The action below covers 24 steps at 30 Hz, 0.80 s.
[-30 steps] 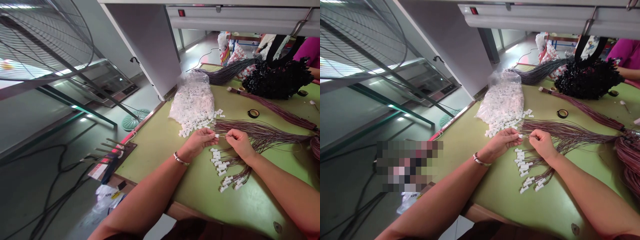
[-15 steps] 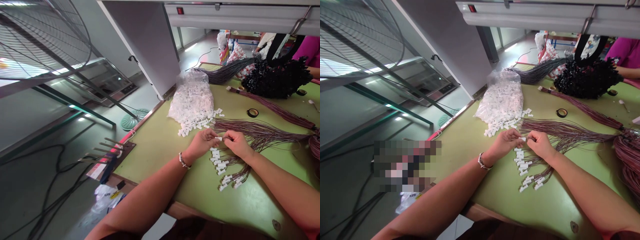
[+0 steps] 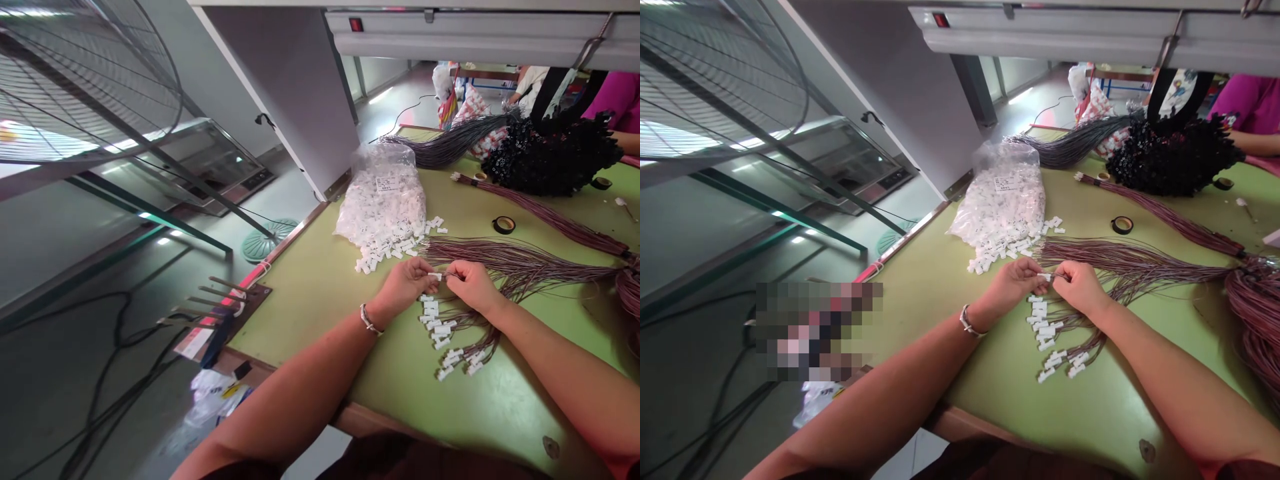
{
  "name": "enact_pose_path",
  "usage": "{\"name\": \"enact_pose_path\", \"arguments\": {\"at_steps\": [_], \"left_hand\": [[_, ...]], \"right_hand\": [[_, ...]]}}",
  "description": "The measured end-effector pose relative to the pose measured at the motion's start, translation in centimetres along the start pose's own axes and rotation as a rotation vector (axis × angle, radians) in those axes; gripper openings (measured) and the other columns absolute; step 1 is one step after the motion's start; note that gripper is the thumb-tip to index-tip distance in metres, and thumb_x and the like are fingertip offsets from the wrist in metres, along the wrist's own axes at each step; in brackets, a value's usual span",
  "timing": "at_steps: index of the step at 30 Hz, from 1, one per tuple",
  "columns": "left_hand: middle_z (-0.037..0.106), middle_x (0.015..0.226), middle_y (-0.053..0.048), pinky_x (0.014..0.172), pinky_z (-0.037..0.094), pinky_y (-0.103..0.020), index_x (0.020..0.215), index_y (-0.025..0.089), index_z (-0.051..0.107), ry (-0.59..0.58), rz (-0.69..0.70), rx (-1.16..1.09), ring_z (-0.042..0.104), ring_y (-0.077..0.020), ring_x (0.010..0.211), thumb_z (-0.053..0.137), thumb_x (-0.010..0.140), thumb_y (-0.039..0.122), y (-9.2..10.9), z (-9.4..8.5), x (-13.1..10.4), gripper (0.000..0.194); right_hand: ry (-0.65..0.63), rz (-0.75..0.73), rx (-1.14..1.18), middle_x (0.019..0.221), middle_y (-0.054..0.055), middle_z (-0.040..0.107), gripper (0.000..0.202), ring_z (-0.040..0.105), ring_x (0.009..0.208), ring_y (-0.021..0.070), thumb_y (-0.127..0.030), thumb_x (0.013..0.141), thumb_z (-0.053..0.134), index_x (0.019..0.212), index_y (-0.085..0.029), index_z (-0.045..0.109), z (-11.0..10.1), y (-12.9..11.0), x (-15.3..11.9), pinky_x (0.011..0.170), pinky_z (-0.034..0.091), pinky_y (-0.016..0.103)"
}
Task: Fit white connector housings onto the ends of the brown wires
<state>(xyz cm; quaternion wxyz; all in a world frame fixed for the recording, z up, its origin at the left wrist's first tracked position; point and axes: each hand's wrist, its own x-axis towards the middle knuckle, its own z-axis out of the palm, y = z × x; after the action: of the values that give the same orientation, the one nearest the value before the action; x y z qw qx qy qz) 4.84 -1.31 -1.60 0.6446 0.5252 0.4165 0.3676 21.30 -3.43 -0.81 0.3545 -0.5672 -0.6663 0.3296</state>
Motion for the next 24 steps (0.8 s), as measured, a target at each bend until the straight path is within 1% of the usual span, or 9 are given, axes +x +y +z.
{"name": "enact_pose_path", "arguments": {"at_steps": [5,9,13,16,20,22,24], "left_hand": [[0.062,0.053,0.002,0.053,0.049,-0.020,0.072,0.014,0.053,-0.002,0.015,-0.026,0.060,-0.0086,0.050,0.073,0.067,0.018,-0.09,-0.11,0.02,0.021],[0.063,0.057,0.002,0.057,0.050,-0.021,0.074,0.014,0.054,0.054,0.055,-0.007,0.061,-0.0087,0.053,0.073,0.067,0.018,-0.04,-0.23,-0.03,0.021],[0.062,0.059,0.001,0.058,0.049,-0.023,0.074,0.015,0.054,0.011,0.083,0.047,0.061,-0.0100,0.056,0.072,0.068,0.021,-0.05,-0.23,-0.14,0.020],[0.063,0.062,0.001,0.059,0.048,-0.023,0.073,0.015,0.056,0.020,0.160,0.189,0.060,-0.0112,0.059,0.069,0.070,0.022,-0.02,-0.19,-0.34,0.015],[0.063,0.064,0.001,0.057,0.043,-0.022,0.072,0.016,0.059,0.053,0.356,0.534,0.056,-0.0105,0.060,0.062,0.075,0.018,0.05,-0.14,-0.68,0.005],[0.062,0.064,0.001,0.057,0.042,-0.022,0.072,0.016,0.060,0.042,0.419,0.620,0.054,-0.0098,0.059,0.059,0.077,0.017,-0.06,-0.04,-0.76,0.005],[0.061,0.063,0.001,0.056,0.041,-0.021,0.072,0.016,0.059,0.047,0.443,0.649,0.053,-0.0095,0.058,0.058,0.078,0.018,-0.34,0.08,-0.71,0.006]], "right_hand": [[-0.006,0.016,-0.007,0.049,-0.004,0.043,0.013,0.034,0.050,0.0093,-0.022,0.065,0.048,0.052,-0.018,0.048,-0.05,-0.08,0.10,0.049,0.027,0.024],[-0.015,0.060,0.069,0.050,-0.004,0.039,0.013,0.033,0.052,0.0094,-0.023,0.065,0.046,0.053,-0.018,0.047,-0.10,-0.12,0.08,0.049,0.026,0.023],[-0.017,0.093,0.076,0.050,-0.004,0.040,0.014,0.033,0.051,0.0092,-0.025,0.064,0.047,0.053,-0.018,0.045,-0.10,0.01,0.12,0.049,0.025,0.023],[-0.038,0.091,0.089,0.050,-0.005,0.041,0.013,0.033,0.051,0.0091,-0.025,0.064,0.048,0.054,-0.018,0.046,-0.16,0.10,0.21,0.049,0.025,0.023],[-0.073,0.082,0.091,0.049,-0.005,0.039,0.013,0.032,0.050,0.0089,-0.027,0.064,0.048,0.054,-0.018,0.047,-0.25,0.08,0.29,0.049,0.024,0.023],[-0.081,0.080,0.084,0.049,-0.005,0.039,0.014,0.032,0.050,0.0089,-0.027,0.064,0.048,0.054,-0.018,0.046,-0.23,0.06,0.28,0.048,0.024,0.023],[-0.076,0.076,0.079,0.049,-0.005,0.039,0.014,0.032,0.050,0.0088,-0.027,0.064,0.048,0.053,-0.018,0.046,-0.20,0.08,0.26,0.049,0.024,0.023]]}}
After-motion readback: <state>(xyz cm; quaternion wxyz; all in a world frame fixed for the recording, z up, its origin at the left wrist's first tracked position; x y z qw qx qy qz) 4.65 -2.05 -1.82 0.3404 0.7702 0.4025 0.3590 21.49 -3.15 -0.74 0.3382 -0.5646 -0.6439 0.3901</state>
